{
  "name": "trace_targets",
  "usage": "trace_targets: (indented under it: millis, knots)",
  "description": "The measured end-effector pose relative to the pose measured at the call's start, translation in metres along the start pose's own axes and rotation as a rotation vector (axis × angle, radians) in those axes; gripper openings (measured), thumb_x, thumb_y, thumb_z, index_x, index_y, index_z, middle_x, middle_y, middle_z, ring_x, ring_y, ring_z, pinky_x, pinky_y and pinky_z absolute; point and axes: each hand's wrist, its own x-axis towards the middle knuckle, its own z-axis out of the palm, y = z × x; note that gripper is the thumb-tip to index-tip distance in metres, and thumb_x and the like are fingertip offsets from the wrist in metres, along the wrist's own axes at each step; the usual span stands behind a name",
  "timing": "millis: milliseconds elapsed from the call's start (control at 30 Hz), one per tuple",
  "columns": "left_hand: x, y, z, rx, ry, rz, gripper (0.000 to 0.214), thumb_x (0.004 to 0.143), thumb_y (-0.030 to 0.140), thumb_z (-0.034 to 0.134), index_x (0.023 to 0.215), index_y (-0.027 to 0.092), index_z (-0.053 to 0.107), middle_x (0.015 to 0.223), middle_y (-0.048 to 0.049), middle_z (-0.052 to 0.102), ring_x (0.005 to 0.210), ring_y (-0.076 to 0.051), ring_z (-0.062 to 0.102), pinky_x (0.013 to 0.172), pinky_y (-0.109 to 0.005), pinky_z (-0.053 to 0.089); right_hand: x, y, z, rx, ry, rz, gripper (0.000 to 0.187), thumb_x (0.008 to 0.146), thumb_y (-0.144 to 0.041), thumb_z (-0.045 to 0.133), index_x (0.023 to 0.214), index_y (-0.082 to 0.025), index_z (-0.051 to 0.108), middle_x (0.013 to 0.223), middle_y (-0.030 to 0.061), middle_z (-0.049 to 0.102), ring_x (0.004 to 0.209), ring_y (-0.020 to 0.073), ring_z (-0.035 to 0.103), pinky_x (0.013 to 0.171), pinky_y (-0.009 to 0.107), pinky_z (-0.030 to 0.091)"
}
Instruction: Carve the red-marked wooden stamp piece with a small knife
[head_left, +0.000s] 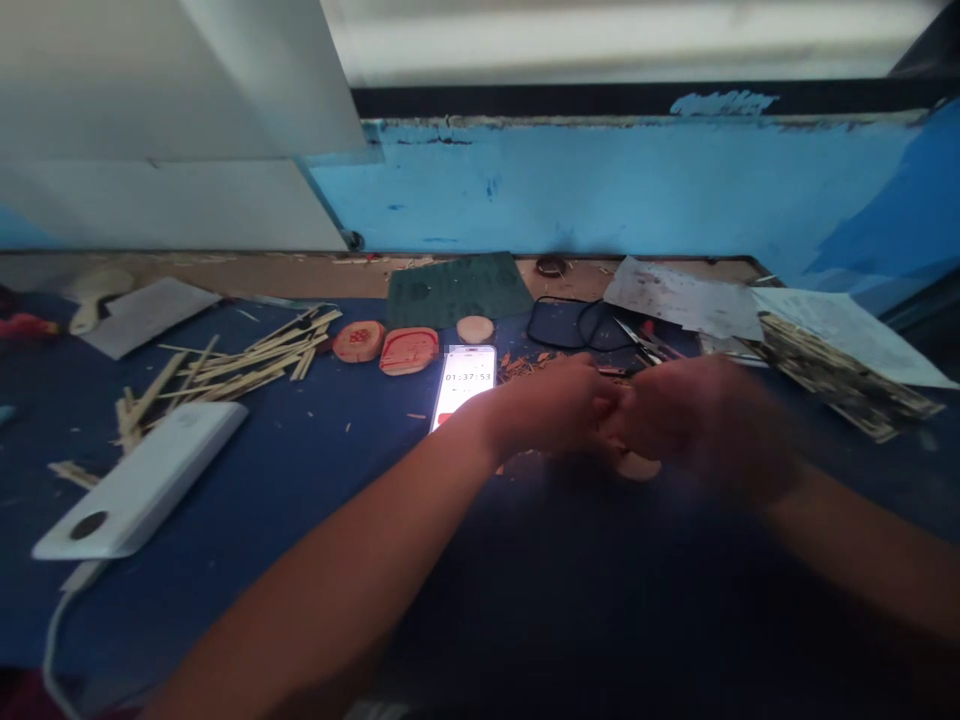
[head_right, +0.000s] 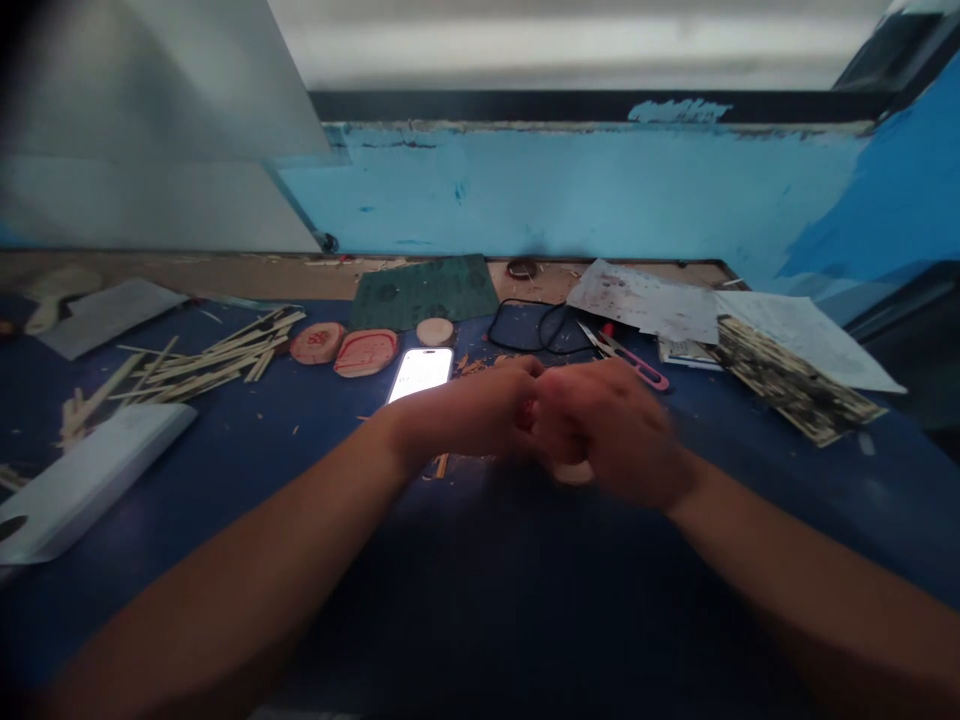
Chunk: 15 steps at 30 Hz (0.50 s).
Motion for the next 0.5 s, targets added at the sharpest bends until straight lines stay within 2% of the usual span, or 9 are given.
trace_targets:
  millis: [100,233,333,500]
  knots:
    - [0.0,0.0,-0.001,-0.018,-0.013,-0.015,0.022,0.085,0.038,0.079,0.098,0.02,0.075,0.102,-0.0047,0.066,0.083,-0.017,0.062,0.078,-0.031,0.05,0.0,0.002,-0.001,-0.031,-0.002,0.019,0.054,0.099,-0.042,0.062,0.052,-0.021,0.049,0.05,-0.0009,0.041,0.046,0.0124,0.037,0.044,0.029,0.026]
    - [0.0,0.002,-0.003,0.023,-0.007,-0.009,0.028,0.083,0.039,0.083,0.107,0.025,0.077,0.113,-0.0052,0.066,0.099,-0.021,0.063,0.088,-0.031,0.05,-0.001,-0.013,-0.003,0.042,0.017,-0.047,0.059,0.096,-0.041,0.067,0.049,-0.021,0.038,0.049,-0.0042,0.027,0.043,0.0104,0.027,0.043,0.029,0.024]
    - [0.0,0.004,-0.004,0.042,-0.015,0.0,0.031,0.081,0.034,0.084,0.11,0.026,0.076,0.113,-0.0044,0.066,0.102,-0.022,0.063,0.091,-0.03,0.049,-0.001,-0.021,-0.003,0.072,0.012,-0.06,0.062,0.095,-0.042,0.069,0.049,-0.02,0.034,0.049,-0.0045,0.022,0.042,0.0098,0.024,0.042,0.03,0.021]
    - [0.001,0.003,-0.002,-0.004,-0.015,-0.044,0.028,0.082,0.037,0.083,0.104,0.021,0.076,0.105,-0.0055,0.066,0.086,-0.019,0.063,0.077,-0.03,0.05,0.003,0.001,-0.004,-0.016,0.021,-0.014,0.057,0.099,-0.045,0.063,0.049,-0.022,0.046,0.046,-0.0016,0.038,0.043,0.0123,0.036,0.042,0.029,0.026]
